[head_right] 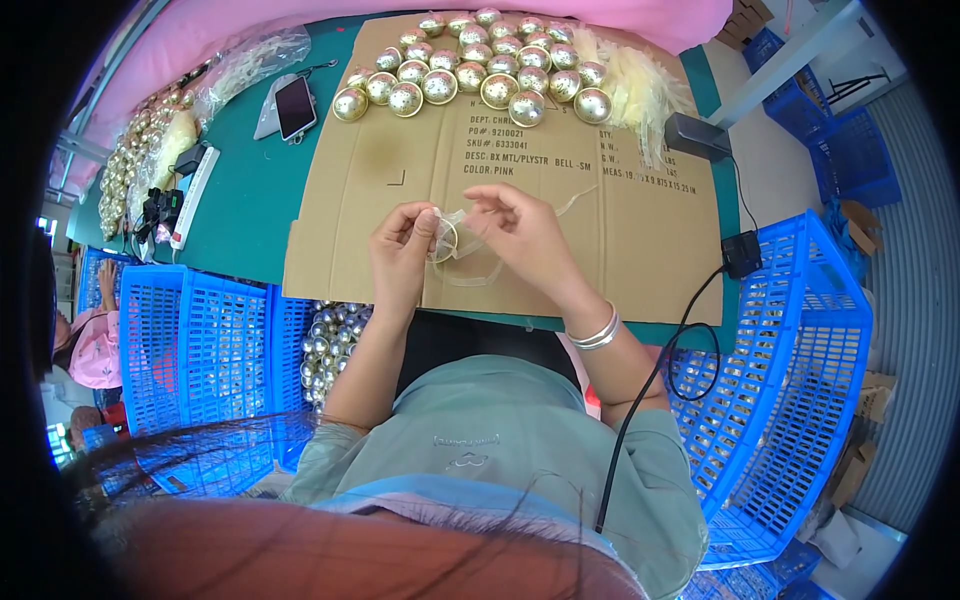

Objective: Tying gold-colored strings to spherical gold ornaments at an assembly workbench.

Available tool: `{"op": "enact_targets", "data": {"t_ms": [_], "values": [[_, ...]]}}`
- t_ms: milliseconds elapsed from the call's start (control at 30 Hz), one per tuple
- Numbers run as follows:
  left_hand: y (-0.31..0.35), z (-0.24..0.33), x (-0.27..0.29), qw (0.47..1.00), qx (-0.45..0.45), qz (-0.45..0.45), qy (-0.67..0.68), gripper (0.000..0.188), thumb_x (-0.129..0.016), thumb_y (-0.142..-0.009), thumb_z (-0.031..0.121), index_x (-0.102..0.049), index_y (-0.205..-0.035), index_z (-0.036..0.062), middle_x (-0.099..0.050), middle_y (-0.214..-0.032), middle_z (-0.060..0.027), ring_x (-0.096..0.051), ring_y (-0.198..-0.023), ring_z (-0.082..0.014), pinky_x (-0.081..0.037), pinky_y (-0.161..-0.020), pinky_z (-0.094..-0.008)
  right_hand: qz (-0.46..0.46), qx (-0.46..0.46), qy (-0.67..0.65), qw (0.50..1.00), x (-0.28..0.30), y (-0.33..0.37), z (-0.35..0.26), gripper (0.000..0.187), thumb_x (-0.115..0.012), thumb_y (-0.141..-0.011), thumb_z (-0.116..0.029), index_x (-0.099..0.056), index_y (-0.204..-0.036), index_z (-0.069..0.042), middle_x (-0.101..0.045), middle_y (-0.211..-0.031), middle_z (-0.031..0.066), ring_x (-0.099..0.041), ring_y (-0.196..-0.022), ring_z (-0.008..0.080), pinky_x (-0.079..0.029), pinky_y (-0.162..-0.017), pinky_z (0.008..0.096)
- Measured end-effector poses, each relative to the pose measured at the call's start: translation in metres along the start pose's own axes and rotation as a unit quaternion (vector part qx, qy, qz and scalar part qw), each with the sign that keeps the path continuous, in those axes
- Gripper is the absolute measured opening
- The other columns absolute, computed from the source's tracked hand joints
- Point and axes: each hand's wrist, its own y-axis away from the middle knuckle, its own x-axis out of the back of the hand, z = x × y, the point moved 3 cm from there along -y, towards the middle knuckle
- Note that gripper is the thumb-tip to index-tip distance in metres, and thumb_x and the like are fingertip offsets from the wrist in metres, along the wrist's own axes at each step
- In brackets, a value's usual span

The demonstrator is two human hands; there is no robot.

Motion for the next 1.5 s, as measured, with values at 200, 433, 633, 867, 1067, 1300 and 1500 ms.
{"op": "enact_targets", "data": {"t_ms": [200,433,633,867,1067,1300,1500], "values": [[0.000,-0.001,0.003,1.000,-0.014,0.016,-0.009,0.016,-0.062,-0.091,0.013,-0.064,-0.094,-0.0021,-0.062,-0.075,0.0008,-0.053,-0.064,-0.0024,-0.042,-0.056,-0.0172,-0.022,-0.050,-0.164,0.985,-0.009,-0.005,0.007,0.015,-0.063,-0.087,-0.005,-0.064,-0.101,-0.001,-0.060,-0.084,-0.0014,-0.056,-0.080,0.0045,-0.046,-0.072,0.0193],[0.000,0.003,0.011,0.999,-0.007,0.048,-0.011,0.017,-0.063,-0.090,0.014,-0.064,-0.094,-0.0030,-0.061,-0.073,-0.0004,-0.052,-0.061,-0.0034,-0.041,-0.055,-0.0176,0.119,0.000,-0.008,0.993,0.031,-0.009,0.006,0.012,-0.063,-0.087,-0.005,-0.065,-0.098,-0.001,-0.058,-0.082,-0.0032,-0.051,-0.074,0.0038,-0.042,-0.068,0.0187],[0.004,0.002,0.005,1.000,0.013,0.027,0.005,0.015,-0.062,-0.090,0.011,-0.063,-0.094,-0.0032,-0.060,-0.071,-0.0006,-0.051,-0.060,-0.0040,-0.041,-0.055,-0.0183,0.006,0.008,0.025,1.000,-0.010,-0.005,0.002,0.017,-0.064,-0.086,-0.006,-0.065,-0.101,-0.001,-0.062,-0.086,-0.0003,-0.053,-0.076,0.0054,-0.044,-0.069,0.0199],[0.005,-0.012,0.008,0.999,0.027,0.000,-0.034,0.014,-0.061,-0.091,0.010,-0.063,-0.093,-0.0033,-0.063,-0.074,-0.0025,-0.056,-0.066,-0.0049,-0.043,-0.058,-0.0184,0.022,-0.021,0.013,0.999,-0.008,0.001,0.009,0.008,-0.064,-0.081,0.001,-0.067,-0.089,0.001,-0.066,-0.079,0.0030,-0.059,-0.071,0.0084,-0.047,-0.066,0.0224],[-0.005,-0.005,0.022,0.998,-0.009,0.055,-0.029,0.016,-0.061,-0.091,0.012,-0.063,-0.094,-0.0035,-0.064,-0.075,-0.0019,-0.056,-0.065,-0.0042,-0.043,-0.057,-0.0178,0.165,0.057,0.250,0.952,0.044,0.009,0.003,0.012,-0.064,-0.081,0.000,-0.069,-0.091,-0.002,-0.067,-0.080,0.0075,-0.061,-0.070,0.0151,-0.048,-0.066,0.0248],[-0.004,-0.004,0.007,1.000,-0.002,0.023,-0.009,0.016,-0.061,-0.091,0.012,-0.063,-0.093,-0.0036,-0.063,-0.075,-0.0014,-0.052,-0.061,-0.0035,-0.041,-0.053,-0.0177,0.124,0.088,0.303,0.941,0.014,0.001,-0.006,0.018,-0.064,-0.084,-0.006,-0.068,-0.101,-0.004,-0.066,-0.086,0.0044,-0.061,-0.079,0.0140,-0.047,-0.072,0.0243],[-0.001,-0.003,0.014,0.998,-0.024,0.044,-0.026,0.017,-0.062,-0.091,0.013,-0.063,-0.093,-0.0037,-0.064,-0.074,-0.0024,-0.053,-0.061,-0.0039,-0.043,-0.055,-0.0178,0.037,-0.039,-0.043,0.998,-0.003,-0.009,0.019,0.011,-0.060,-0.087,-0.004,-0.066,-0.095,0.002,-0.065,-0.088,0.0003,-0.058,-0.079,0.0068,-0.046,-0.072,0.0215]]}}
